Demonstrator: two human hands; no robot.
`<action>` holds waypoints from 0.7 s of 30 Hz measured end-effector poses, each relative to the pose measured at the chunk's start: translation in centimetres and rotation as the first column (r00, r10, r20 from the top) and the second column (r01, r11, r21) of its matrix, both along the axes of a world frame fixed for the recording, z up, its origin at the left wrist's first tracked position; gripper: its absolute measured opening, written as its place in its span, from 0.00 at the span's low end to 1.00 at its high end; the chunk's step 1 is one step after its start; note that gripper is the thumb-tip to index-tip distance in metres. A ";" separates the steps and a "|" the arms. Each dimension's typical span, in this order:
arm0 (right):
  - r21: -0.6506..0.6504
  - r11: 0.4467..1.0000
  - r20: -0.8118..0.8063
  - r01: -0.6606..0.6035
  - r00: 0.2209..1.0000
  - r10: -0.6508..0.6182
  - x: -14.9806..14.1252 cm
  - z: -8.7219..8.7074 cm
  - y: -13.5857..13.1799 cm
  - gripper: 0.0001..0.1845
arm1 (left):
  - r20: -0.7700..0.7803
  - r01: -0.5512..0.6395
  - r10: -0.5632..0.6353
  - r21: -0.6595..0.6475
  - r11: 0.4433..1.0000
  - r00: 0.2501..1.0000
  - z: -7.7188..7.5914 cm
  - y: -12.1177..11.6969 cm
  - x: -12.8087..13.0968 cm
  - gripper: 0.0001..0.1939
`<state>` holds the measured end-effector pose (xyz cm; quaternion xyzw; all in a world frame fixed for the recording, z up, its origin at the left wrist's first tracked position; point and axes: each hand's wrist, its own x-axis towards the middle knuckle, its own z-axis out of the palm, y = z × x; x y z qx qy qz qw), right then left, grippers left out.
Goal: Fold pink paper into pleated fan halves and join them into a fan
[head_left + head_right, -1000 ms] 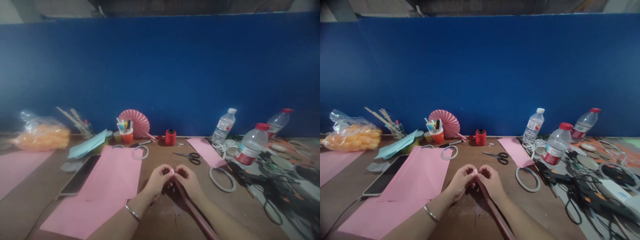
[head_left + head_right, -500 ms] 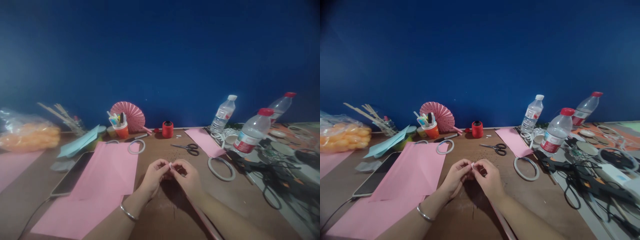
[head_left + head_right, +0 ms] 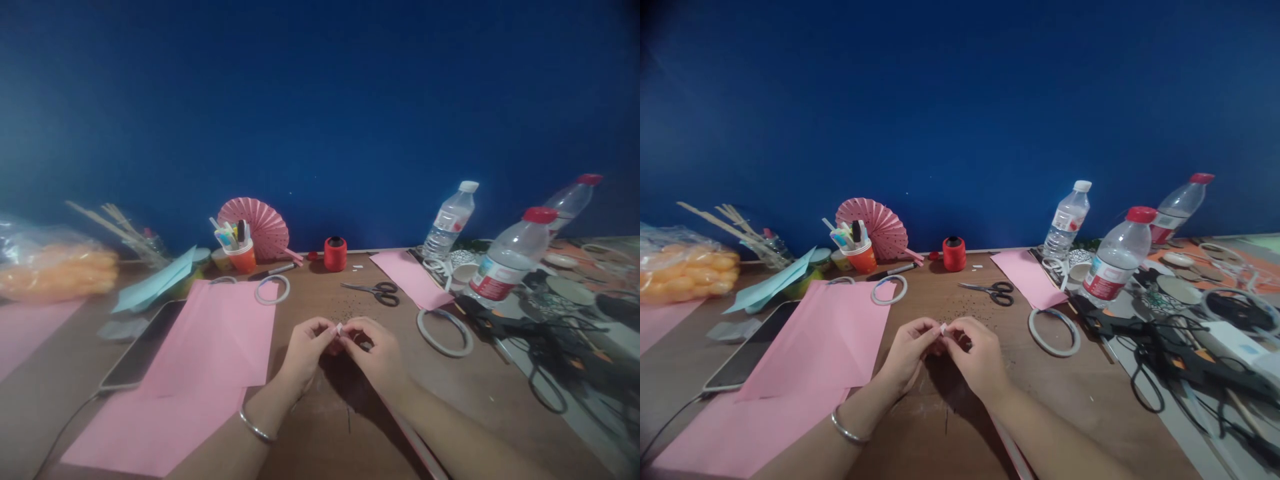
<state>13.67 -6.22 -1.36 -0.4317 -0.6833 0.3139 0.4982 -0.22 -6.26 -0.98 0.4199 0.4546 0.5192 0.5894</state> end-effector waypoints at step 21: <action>0.002 0.996 0.018 0.088 0.996 -0.088 -0.1 1.8 -0.8 0.06 | -0.497 -0.013 0.270 0.460 0.888 0.825 1.9 -1.7 0.6 0.06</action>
